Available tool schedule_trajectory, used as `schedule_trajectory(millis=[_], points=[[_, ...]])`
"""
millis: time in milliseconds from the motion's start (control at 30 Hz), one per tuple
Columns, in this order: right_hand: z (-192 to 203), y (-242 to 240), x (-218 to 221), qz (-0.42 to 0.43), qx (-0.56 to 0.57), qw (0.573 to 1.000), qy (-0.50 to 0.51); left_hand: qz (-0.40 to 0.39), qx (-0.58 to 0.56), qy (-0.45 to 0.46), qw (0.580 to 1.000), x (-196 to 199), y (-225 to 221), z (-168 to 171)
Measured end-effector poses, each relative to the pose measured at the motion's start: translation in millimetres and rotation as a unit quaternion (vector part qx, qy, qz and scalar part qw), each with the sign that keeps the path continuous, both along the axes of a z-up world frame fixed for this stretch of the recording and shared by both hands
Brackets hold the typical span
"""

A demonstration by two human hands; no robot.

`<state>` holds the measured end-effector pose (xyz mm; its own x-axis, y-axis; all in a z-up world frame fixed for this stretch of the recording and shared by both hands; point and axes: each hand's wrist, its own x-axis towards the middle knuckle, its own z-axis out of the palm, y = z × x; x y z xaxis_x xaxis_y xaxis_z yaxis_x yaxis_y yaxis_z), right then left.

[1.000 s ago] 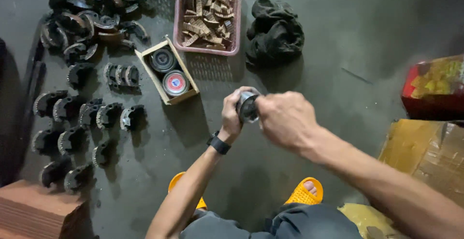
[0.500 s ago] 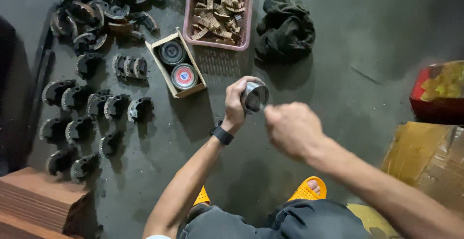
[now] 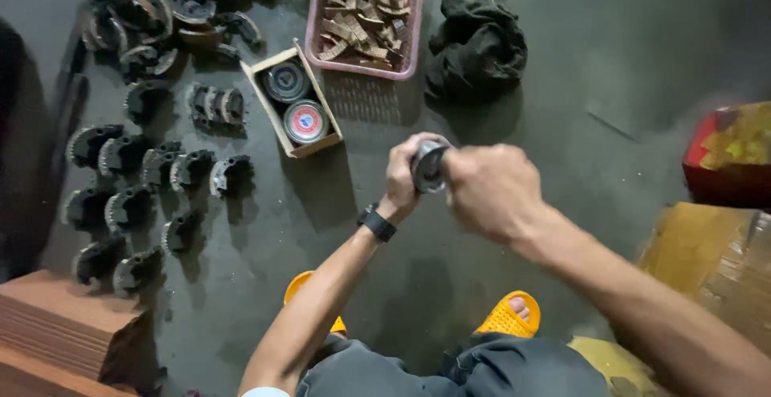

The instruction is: Preparing and applying grease to motorcycle brake shoe components in a workshop environment.

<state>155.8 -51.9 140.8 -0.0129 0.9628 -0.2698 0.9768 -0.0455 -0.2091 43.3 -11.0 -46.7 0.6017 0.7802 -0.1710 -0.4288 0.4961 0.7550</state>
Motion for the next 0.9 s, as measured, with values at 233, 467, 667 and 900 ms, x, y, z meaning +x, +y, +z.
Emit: schedule_trajectory(millis=[233, 467, 667, 900], points=[[-15.5, -17.7, -6.8, 0.006, 0.014, 1.0, 0.007, 0.025, 0.081, 0.027, 0.996, -1.4, 14.2, 7.0], [-20.0, -12.9, -2.6, -0.013, -0.006, 1.0, -0.016, 0.018, 0.027, 0.041, 0.999, -4.1, 8.7, -3.7], [-20.0, -2.1, 5.5, -0.012, 0.011, 1.0, 0.001, 0.019, -0.037, 0.019, 0.999, 3.6, 2.1, -20.8], [-26.0, -16.6, -6.0, -0.028, -0.041, 0.998, 0.032, 0.016, 0.0, 0.03, 0.999, 0.7, 4.0, -7.8]])
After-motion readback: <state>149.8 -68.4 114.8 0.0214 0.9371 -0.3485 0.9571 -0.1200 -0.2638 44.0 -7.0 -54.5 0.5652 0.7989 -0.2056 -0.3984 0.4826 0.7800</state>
